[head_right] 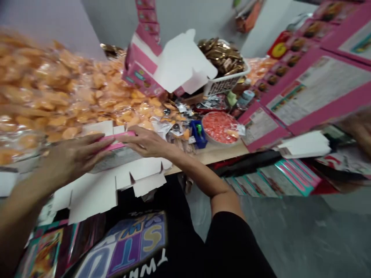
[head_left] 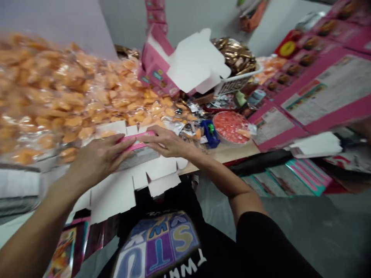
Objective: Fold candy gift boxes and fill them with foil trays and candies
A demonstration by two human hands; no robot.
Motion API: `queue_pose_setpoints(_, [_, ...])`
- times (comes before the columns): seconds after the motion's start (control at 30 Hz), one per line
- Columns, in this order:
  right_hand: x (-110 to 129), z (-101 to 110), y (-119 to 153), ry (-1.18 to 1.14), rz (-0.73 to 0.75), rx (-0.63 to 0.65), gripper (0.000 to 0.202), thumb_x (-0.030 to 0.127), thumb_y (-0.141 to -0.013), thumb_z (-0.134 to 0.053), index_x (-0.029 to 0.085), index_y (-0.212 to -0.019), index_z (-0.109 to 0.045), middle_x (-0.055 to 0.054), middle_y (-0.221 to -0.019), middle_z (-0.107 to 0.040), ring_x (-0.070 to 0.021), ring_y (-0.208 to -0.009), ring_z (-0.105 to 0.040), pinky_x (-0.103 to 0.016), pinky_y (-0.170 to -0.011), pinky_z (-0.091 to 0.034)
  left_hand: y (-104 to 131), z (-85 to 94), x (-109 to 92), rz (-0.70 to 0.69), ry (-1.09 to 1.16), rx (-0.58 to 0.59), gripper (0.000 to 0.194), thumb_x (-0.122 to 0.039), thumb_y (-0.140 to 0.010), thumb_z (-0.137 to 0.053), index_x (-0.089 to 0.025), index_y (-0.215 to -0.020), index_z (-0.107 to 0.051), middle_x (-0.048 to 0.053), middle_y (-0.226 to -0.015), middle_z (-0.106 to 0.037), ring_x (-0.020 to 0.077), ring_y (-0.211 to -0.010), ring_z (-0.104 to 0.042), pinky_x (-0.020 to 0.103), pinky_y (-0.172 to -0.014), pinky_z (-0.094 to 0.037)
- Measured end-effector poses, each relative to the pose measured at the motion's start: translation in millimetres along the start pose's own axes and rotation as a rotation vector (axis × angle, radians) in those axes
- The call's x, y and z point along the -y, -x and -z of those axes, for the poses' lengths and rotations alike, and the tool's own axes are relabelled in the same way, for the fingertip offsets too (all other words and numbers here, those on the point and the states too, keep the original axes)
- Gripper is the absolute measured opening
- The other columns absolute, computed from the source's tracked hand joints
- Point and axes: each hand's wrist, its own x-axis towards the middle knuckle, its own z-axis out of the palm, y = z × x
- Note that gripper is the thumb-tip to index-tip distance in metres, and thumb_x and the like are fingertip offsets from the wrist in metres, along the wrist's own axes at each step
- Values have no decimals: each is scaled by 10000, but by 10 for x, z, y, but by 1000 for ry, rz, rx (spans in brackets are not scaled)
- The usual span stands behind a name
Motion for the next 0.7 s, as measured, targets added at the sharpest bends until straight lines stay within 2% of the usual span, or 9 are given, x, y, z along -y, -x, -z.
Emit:
queue_pose_setpoints(0.07, [12, 86, 184, -24, -118, -119, 381, 320, -1157, -510, 255, -1401, -796, -129, -1522, -657, -254, -1484, -580, -432, -1226, -511, -162, -116, -176, -72, -114, -41, 465, -563, -1132, -515, -325, -1373, -833, 128, -1222, -822, 330, -962, -773, 466, -837, -606])
queue_pose_setpoints(0.13, [2, 298, 527, -30, -348, -295, 349, 252, -1106, -538, 236, -1328, -807, -125, -1471, -706, -259, -1461, -615, -428, -1197, -534, -260, -226, -343, -94, -143, -60, 467, -532, -1149, -481, -313, -1362, -834, 135, -1205, -815, 331, -972, -766, 450, -794, -583])
queue_pose_setpoints(0.23, [-120, 724, 1186, 22, -947, -535, 312, 185, -1042, -532, 193, -1192, -805, -113, -1139, -805, -259, -1125, -772, -409, -1045, -610, -325, -357, -516, -83, -139, -80, 460, -522, -1153, -480, -306, -1346, -838, 132, -1197, -813, 315, -976, -760, 426, -778, -567])
queue_pose_setpoints(0.3, [-264, 935, 1548, 29, -1310, -555, 229, 156, -988, -577, 181, -1050, -796, -81, -860, -774, -262, -872, -782, -415, -943, -633, -345, -428, -586, -79, -135, -87, 447, -525, -1146, -499, -309, -1315, -852, 132, -1173, -815, 303, -941, -754, 417, -770, -558])
queue_pose_setpoints(0.33, [-340, 991, 1673, 12, -1418, -538, 178, 141, -955, -609, 181, -970, -782, -63, -742, -731, -263, -774, -767, -417, -895, -639, -351, -458, -612, -77, -121, -89, 435, -525, -1138, -516, -313, -1305, -856, 132, -1172, -812, 301, -939, -752, 419, -780, -558])
queue_pose_setpoints(0.4, [-476, 1003, 1803, -58, -1507, -519, 126, 131, -905, -656, 194, -831, -736, -36, -591, -650, -261, -641, -732, -407, -797, -643, -358, -505, -653, -66, -79, -90, 405, -513, -1123, -548, -318, -1303, -855, 133, -1197, -804, 308, -979, -752, 431, -825, -567])
queue_pose_setpoints(0.47, [-577, 933, 1811, -146, -1532, -528, 124, 157, -887, -684, 213, -776, -698, -26, -550, -629, -257, -585, -719, -381, -702, -638, -353, -531, -683, -53, -58, -95, 386, -504, -1116, -568, -320, -1303, -852, 131, -1216, -797, 315, -1018, -750, 441, -861, -569])
queue_pose_setpoints(0.57, [-639, 846, 1750, -271, -1552, -586, 59, 195, -875, -691, 220, -822, -683, -21, -606, -670, -250, -591, -734, -351, -628, -634, -337, -539, -718, -42, -60, -103, 380, -507, -1117, -568, -329, -1304, -847, 119, -1216, -794, 306, -1021, -748, 436, -868, -566])
queue_pose_setpoints(0.7, [-554, 920, 1799, -413, -1534, -616, 56, 202, -874, -710, 210, -862, -656, -13, -680, -706, -211, -619, -742, -310, -626, -639, -325, -536, -751, -11, -33, -104, 378, -511, -1113, -569, -340, -1319, -835, 111, -1222, -779, 302, -1027, -742, 443, -897, -568])
